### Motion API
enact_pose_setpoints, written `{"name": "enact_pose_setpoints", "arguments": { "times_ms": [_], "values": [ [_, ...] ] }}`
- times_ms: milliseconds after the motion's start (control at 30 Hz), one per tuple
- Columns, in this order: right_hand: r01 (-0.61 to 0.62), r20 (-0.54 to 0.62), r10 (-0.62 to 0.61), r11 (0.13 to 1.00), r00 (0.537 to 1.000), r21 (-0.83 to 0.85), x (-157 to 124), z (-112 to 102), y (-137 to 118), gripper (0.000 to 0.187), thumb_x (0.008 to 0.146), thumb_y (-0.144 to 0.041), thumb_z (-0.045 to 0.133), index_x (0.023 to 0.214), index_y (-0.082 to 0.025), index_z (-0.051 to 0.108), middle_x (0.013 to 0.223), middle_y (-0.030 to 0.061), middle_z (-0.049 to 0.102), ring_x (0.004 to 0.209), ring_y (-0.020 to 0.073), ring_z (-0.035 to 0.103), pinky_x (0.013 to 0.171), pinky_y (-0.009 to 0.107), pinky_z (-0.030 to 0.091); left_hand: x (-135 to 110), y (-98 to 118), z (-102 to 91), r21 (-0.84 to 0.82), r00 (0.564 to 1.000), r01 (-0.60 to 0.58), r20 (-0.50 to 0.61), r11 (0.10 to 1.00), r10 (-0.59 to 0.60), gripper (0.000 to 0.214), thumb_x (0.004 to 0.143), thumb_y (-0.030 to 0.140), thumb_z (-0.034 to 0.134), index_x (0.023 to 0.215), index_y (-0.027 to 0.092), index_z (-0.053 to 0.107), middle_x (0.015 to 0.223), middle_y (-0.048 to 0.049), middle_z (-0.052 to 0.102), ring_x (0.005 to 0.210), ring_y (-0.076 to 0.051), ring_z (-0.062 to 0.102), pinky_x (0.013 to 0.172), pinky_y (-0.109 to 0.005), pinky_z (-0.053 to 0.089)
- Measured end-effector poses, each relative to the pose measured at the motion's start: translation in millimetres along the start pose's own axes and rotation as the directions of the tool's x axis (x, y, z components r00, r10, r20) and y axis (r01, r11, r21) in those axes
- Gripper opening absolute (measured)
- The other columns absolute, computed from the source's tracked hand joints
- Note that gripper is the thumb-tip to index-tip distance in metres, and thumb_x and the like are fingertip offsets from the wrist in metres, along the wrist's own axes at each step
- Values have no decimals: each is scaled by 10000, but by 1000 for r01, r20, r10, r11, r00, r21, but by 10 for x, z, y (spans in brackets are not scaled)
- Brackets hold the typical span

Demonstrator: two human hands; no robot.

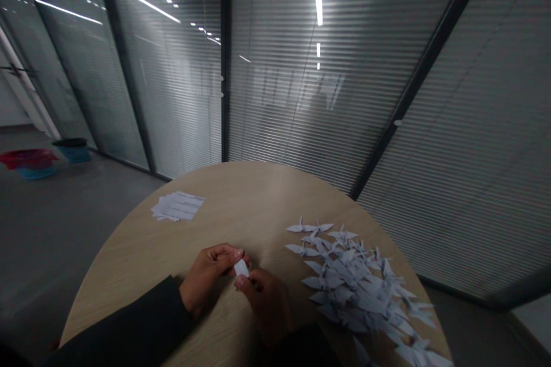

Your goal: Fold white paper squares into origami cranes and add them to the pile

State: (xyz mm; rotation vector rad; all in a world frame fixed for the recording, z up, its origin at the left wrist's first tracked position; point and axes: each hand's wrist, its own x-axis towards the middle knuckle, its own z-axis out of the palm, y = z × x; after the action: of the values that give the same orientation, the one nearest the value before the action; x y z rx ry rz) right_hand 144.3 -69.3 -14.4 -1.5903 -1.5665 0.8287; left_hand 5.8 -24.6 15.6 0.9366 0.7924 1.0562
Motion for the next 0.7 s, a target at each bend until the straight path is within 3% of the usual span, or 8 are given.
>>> {"name": "enact_pose_setpoints", "arguments": {
  "times_ms": [133,267,400,600,700],
  "values": [
    [30,-37,-28,998,999,55,-25,-62,-77,420,779,-538,459,618,-197,643,649,35,672,642,181,606,640,286,412,12,2,-5,19,1000,19,20,1000,-19,440,491,495,869,643,116,705,674,-81,731,546,-131,611,558,-230,474],
    [36,51,-41,993,998,111,-48,-170,-190,382,762,-514,464,586,-206,606,642,29,664,667,191,612,659,290,426,32,7,-12,63,997,51,56,997,-54,456,418,443,901,662,118,692,579,-42,689,509,-130,594,530,-228,458],
    [26,68,-34,992,997,121,-55,-210,-227,386,771,-519,448,584,-209,582,632,26,657,659,190,611,660,294,427,35,17,-17,93,992,26,122,995,-37,468,411,377,907,731,120,683,526,-16,663,458,-106,551,494,-212,425],
    [52,71,-62,988,996,144,-41,-170,-207,378,773,-509,462,586,-205,588,631,28,662,650,188,615,645,286,425,-10,39,-9,125,997,-17,80,992,6,383,462,356,889,659,123,659,463,22,595,435,-80,491,464,-191,381],
    [18,35,-20,998,999,52,-23,-134,-147,373,795,-490,487,580,-205,597,607,15,653,624,173,608,614,270,419,-1,29,-21,110,998,0,59,994,-7,416,445,374,898,665,122,651,492,4,622,446,-86,511,484,-200,405]
  ]
}}
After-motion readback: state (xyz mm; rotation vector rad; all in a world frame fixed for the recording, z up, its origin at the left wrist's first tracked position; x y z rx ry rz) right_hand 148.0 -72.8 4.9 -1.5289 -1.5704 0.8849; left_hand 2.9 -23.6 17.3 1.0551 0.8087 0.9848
